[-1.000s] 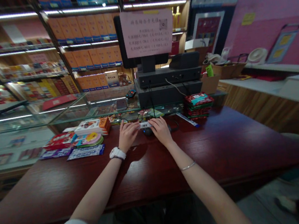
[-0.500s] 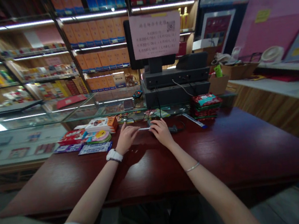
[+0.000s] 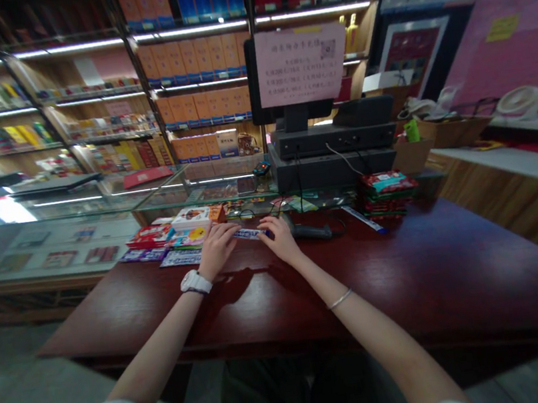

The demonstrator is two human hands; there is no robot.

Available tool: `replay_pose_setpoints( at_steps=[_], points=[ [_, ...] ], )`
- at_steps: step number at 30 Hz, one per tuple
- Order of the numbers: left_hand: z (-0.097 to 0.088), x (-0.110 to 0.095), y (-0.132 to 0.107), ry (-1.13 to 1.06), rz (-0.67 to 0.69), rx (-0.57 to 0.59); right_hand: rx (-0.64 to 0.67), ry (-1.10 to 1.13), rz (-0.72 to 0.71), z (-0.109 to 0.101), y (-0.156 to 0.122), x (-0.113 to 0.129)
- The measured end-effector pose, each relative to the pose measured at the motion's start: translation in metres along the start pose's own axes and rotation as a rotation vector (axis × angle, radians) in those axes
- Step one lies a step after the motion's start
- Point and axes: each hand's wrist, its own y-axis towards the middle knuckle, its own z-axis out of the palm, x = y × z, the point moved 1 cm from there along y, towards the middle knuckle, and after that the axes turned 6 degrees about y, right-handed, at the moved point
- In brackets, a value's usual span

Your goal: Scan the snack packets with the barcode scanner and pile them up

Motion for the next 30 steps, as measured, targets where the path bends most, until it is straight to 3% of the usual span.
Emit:
replay_pose_setpoints(
  at_steps=[6,10,17,24,30],
  points=[
    [-0.018,0.029,-0.024,0.048,-0.055,0.019,0.12,-0.119,-0.164,0.028,0.002,0.023],
    [-0.031,0.048,-0.04,0.079,-0.099,0.041,0.128,-0.17,-0.239,0.052,0.007,0.037],
    [-0.047,0.081,-0.052,0.122,-0.195,0.023,0.158,-0.186,-0.255,0.094,0.024,0.059],
    [-0.038,0.112,-0.061,0.111,-0.304,0.038,0.198,-0.2,-0.158,0.136,0.039,0.064],
    [-0.027,0.124,-0.075,0.04,-0.395,0.061,0.247,-0.185,-0.115,0.162,0.04,0.066]
  ],
)
